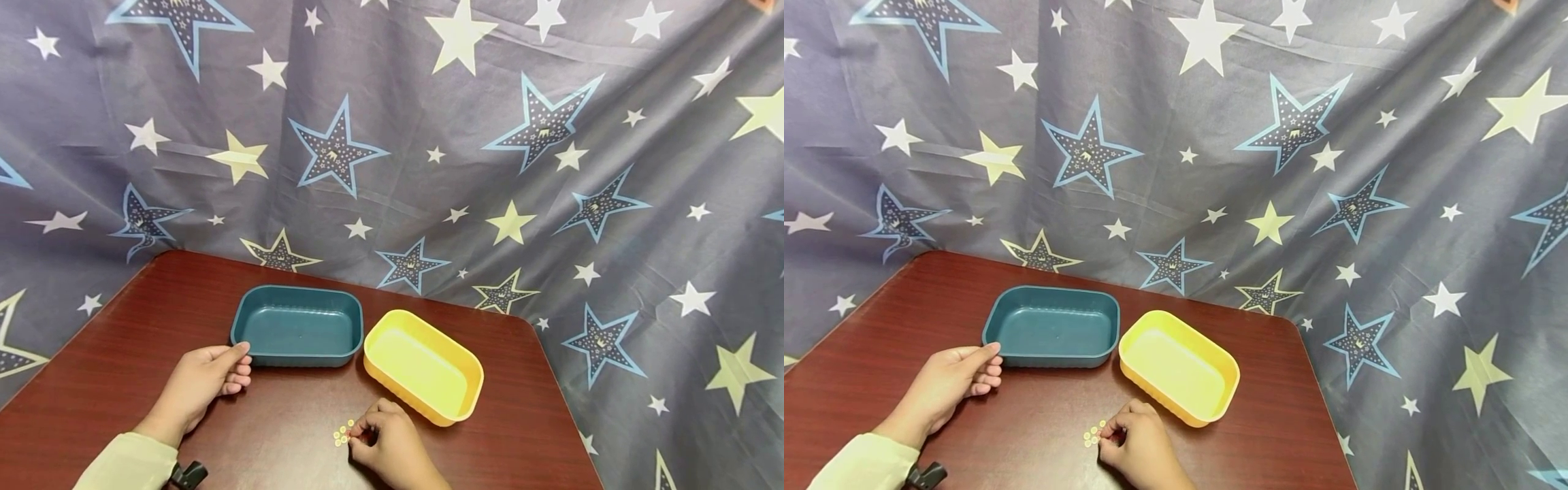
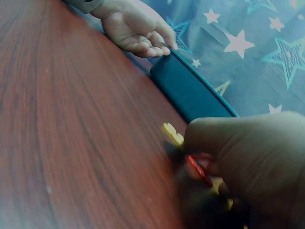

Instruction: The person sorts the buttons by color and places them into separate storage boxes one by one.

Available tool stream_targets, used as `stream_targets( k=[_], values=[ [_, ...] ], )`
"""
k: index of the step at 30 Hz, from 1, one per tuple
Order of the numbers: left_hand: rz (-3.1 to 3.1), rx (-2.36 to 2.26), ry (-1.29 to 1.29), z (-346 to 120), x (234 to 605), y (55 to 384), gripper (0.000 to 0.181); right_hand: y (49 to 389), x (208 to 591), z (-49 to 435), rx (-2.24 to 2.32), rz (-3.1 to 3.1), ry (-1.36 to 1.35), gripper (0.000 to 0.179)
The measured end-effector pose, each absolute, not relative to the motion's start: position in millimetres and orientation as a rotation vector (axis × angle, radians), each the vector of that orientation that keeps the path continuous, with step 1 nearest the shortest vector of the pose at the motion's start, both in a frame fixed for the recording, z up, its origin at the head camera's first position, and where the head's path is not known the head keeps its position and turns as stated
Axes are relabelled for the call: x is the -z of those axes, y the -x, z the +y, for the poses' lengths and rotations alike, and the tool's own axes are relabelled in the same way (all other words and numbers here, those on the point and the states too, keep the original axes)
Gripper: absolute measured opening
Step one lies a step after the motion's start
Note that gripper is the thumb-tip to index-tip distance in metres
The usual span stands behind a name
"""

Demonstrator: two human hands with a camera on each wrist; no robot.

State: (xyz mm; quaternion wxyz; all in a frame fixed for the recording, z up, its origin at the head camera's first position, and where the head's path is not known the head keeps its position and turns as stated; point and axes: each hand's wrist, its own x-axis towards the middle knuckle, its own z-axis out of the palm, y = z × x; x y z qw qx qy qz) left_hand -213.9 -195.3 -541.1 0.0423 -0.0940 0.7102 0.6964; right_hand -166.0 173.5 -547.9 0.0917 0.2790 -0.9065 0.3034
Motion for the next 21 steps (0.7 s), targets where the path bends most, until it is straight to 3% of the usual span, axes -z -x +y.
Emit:
stream_targets(
  k=[7,21],
  values=[
    [2.202,-2.11,0.275,-196.3,543.5,213.8,0.062,165.2,544.3,164.8,-0.875,-2.788,-0.689,0.027],
    [2.214,-2.099,0.25,-196.1,541.4,212.7,0.063,165.1,540.5,163.4,-0.914,-2.785,-0.683,0.023]
  ],
)
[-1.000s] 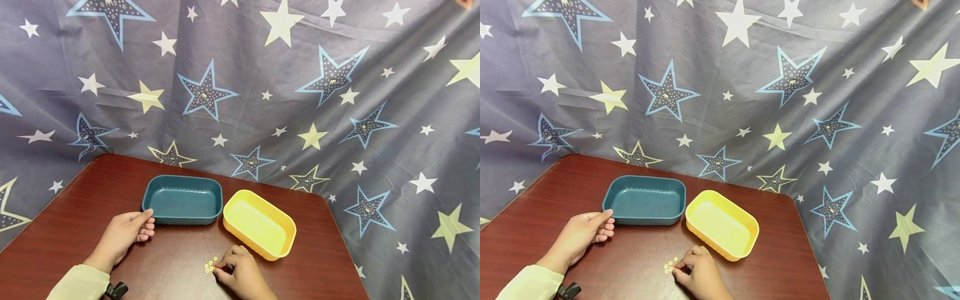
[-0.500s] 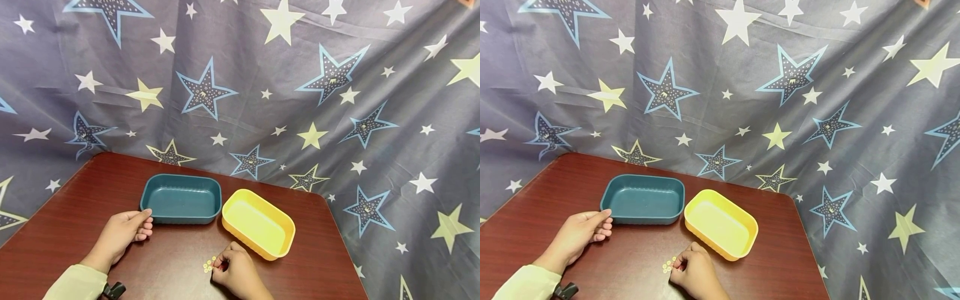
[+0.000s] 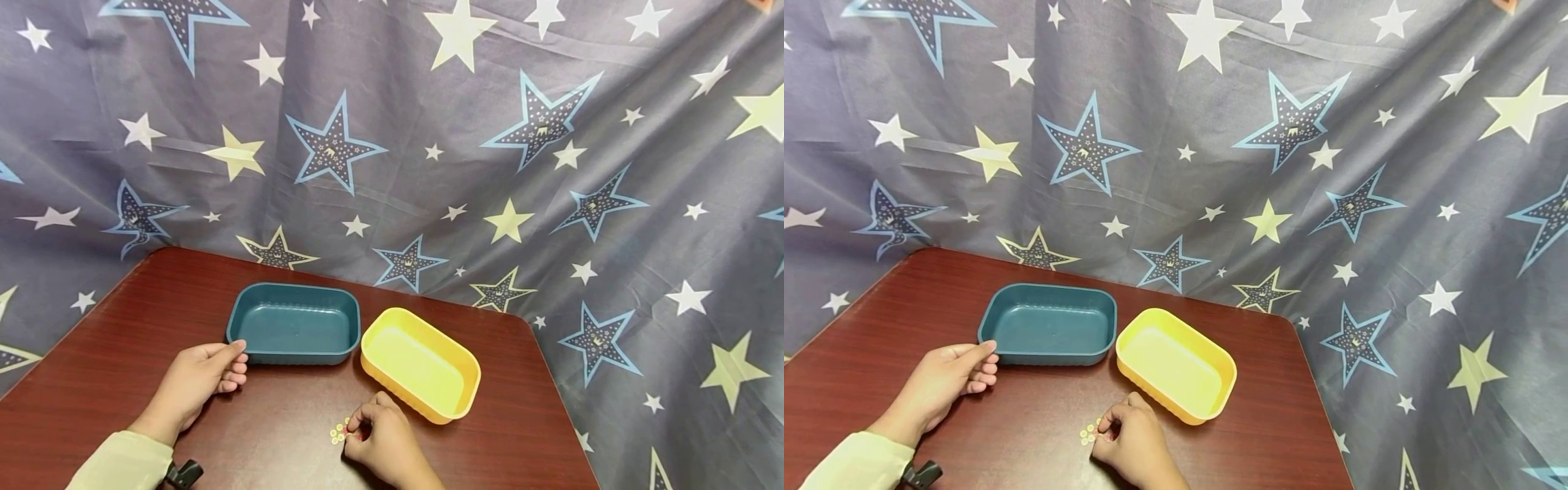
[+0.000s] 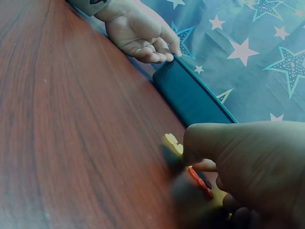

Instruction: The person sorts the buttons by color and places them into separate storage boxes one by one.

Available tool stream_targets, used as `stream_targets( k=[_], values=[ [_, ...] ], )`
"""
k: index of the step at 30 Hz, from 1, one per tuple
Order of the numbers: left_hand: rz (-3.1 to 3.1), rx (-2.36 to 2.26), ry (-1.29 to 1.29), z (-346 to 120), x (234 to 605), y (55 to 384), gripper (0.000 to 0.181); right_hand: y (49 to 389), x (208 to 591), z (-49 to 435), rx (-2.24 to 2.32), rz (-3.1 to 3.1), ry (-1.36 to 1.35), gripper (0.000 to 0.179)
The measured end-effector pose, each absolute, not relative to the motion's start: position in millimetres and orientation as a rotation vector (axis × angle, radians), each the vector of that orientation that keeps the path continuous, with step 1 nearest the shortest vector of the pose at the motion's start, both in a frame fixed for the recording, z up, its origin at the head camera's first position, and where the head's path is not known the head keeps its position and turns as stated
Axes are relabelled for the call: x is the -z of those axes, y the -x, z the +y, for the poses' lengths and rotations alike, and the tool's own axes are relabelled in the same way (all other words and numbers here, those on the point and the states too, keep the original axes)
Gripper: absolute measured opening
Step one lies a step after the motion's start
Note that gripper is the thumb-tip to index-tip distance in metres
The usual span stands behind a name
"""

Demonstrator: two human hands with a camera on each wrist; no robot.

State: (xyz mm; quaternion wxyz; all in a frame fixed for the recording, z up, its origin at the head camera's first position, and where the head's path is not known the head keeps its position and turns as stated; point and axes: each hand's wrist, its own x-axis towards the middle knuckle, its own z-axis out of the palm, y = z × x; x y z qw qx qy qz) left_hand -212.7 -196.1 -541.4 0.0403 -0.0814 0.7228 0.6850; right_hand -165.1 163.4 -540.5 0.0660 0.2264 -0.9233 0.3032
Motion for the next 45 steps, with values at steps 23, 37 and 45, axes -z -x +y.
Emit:
stream_targets(
  k=[23,37,45],
  values=[
    [2.22,-2.104,0.233,-196.6,541.6,213.7,0.063,170.4,531.1,160.0,-1.014,-2.929,-0.609,0.021],
    [2.232,-2.108,0.233,-196.0,544.7,212.9,0.063,166.8,535.2,159.7,-0.974,-2.898,-0.619,0.025],
    [2.229,-2.105,0.237,-196.9,545.4,213.3,0.063,165.6,536.9,162.2,-1.002,-2.823,-0.659,0.026]
  ],
)
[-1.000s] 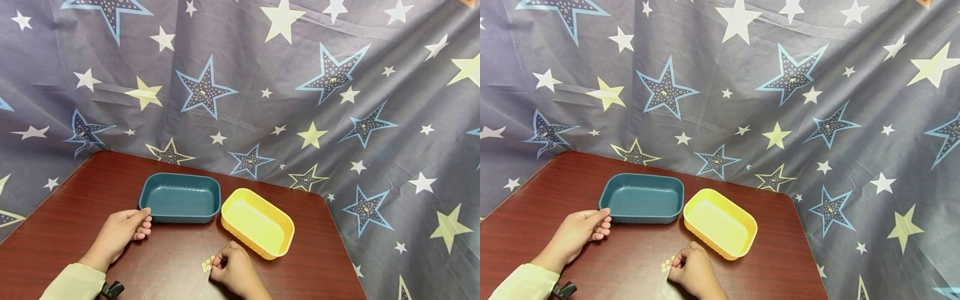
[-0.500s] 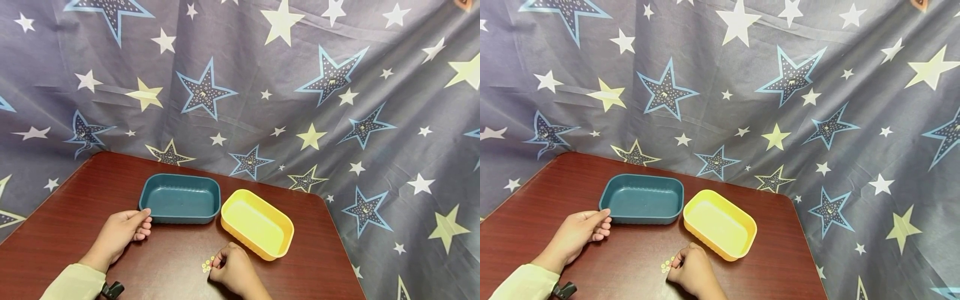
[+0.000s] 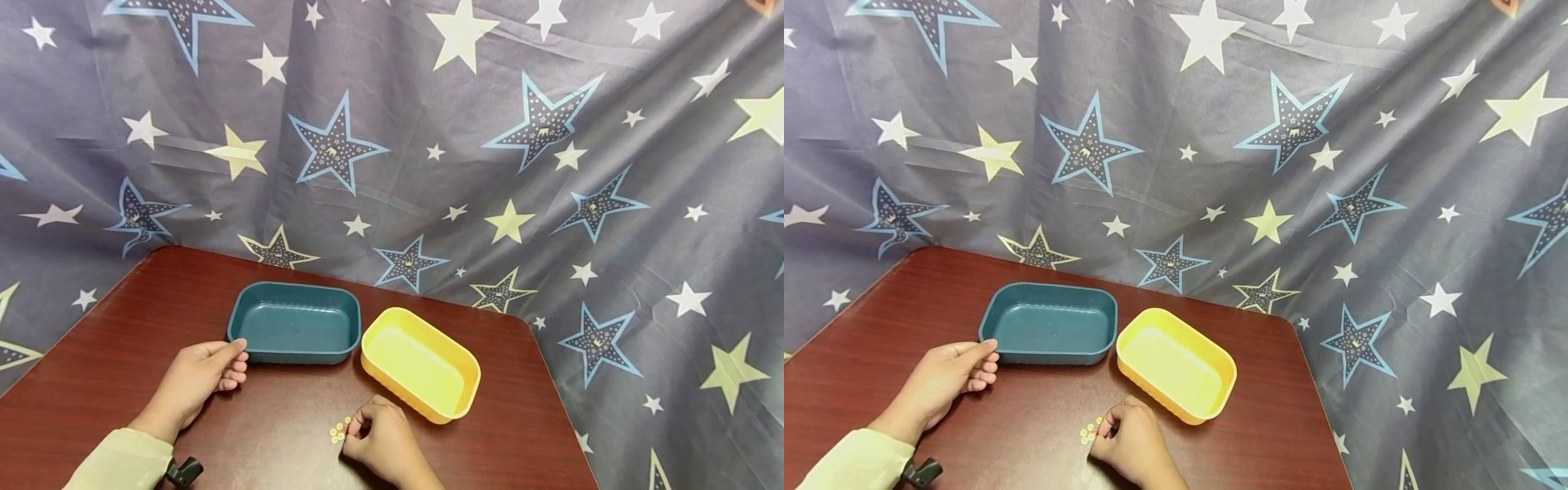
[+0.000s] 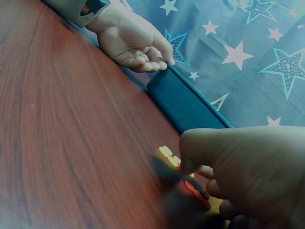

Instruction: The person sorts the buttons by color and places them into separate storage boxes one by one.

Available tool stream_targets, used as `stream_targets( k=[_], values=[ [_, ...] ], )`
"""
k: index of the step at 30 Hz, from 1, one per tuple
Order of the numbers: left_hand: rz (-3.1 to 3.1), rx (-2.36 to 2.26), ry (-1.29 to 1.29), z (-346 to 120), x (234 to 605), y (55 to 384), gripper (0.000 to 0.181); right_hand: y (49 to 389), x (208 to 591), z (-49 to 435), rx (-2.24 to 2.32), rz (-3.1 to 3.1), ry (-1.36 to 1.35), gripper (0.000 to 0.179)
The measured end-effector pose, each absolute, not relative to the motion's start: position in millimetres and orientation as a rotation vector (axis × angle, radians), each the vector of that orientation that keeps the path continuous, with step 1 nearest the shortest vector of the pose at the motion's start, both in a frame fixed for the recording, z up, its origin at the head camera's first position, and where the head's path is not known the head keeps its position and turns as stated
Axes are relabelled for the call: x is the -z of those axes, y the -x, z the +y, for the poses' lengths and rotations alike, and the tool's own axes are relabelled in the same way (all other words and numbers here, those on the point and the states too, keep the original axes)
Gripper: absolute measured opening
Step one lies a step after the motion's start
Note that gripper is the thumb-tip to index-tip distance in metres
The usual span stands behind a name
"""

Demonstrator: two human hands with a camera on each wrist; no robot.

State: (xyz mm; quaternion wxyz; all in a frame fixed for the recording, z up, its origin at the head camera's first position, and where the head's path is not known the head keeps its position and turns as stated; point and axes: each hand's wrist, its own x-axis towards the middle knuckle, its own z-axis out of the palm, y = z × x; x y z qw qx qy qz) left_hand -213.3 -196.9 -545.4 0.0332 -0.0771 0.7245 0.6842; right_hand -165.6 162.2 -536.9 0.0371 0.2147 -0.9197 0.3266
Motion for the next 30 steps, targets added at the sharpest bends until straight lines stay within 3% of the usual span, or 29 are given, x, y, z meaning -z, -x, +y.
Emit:
stream_targets(
  k=[10,30],
  values=[
    [2.21,-2.109,0.249,-198.1,544.2,213.6,0.064,167.5,530.6,166.1,-1.266,-2.88,-0.512,0.022],
    [2.198,-2.12,0.279,-199.7,541.0,215.2,0.035,174.7,526.3,171.3,-1.603,-2.849,-0.391,0.007]
  ],
)
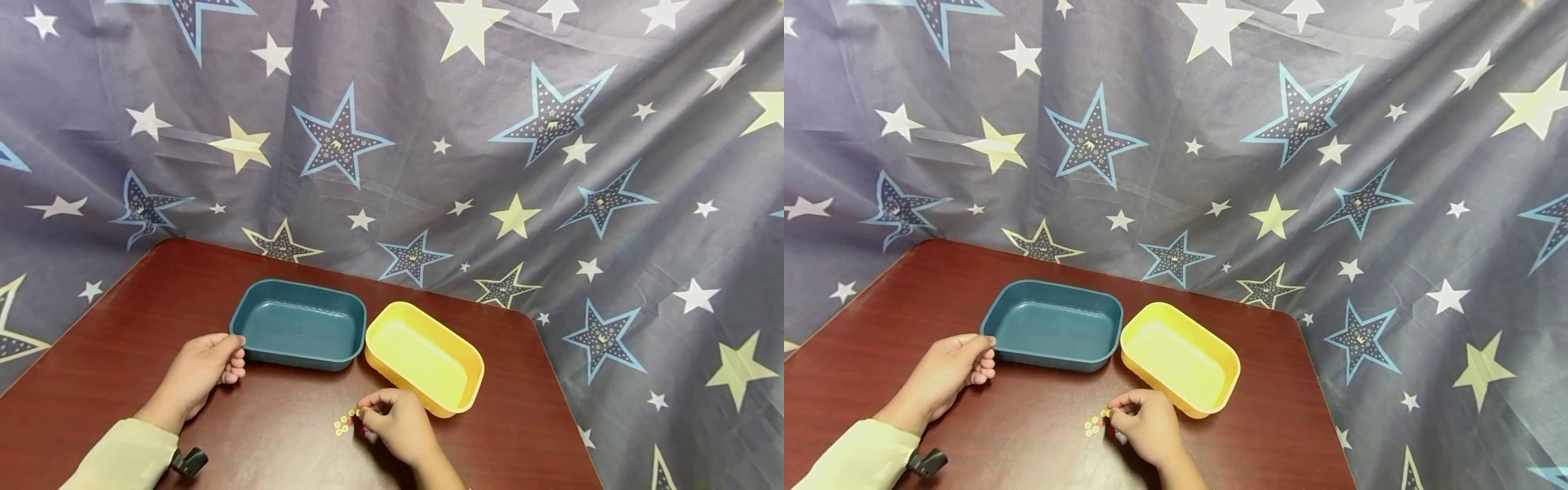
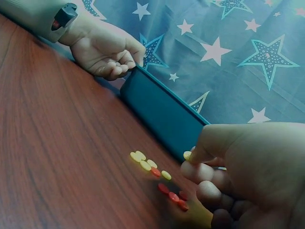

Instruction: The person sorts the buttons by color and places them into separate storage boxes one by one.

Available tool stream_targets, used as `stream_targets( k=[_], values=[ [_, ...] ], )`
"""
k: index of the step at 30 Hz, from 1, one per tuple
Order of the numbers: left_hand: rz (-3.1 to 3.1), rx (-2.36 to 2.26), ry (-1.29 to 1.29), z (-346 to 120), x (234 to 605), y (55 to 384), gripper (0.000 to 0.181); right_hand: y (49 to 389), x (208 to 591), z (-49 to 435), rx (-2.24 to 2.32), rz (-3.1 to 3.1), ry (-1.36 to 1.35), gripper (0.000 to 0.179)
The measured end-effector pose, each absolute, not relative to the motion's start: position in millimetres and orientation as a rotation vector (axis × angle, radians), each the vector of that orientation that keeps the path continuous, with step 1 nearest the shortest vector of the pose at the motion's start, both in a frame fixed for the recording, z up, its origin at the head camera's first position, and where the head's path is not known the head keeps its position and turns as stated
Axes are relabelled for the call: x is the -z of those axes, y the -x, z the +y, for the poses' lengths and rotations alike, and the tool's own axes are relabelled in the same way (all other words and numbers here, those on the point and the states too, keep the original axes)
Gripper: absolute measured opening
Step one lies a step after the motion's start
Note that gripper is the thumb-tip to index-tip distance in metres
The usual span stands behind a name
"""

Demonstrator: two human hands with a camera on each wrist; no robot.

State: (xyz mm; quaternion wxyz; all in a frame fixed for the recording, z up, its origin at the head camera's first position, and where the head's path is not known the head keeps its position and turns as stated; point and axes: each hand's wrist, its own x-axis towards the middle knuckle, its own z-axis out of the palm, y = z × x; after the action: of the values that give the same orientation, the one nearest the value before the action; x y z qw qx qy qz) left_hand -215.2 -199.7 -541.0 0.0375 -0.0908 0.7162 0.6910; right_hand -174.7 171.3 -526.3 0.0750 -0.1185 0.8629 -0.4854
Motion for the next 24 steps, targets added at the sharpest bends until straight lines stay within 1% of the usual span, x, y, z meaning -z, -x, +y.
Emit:
stream_targets(
  k=[3,10,16,24],
  values=[
    [2.203,-2.123,0.28,-200.0,540.7,215.3,0.033,175.8,523.2,171.2,1.502,2.542,0.33,0.004],
    [2.191,-2.14,0.281,-199.6,540.2,213.7,0.03,178.1,515.3,170.9,1.535,2.575,0.312,0.008],
    [2.184,-2.154,0.289,-199.5,540.0,213.6,0.028,183.3,508.9,169.4,1.61,2.558,0.299,0.005],
    [2.184,-2.15,0.304,-198.8,539.7,212.5,0.026,195.9,490.9,163.7,1.631,2.547,0.342,0.004]
  ],
)
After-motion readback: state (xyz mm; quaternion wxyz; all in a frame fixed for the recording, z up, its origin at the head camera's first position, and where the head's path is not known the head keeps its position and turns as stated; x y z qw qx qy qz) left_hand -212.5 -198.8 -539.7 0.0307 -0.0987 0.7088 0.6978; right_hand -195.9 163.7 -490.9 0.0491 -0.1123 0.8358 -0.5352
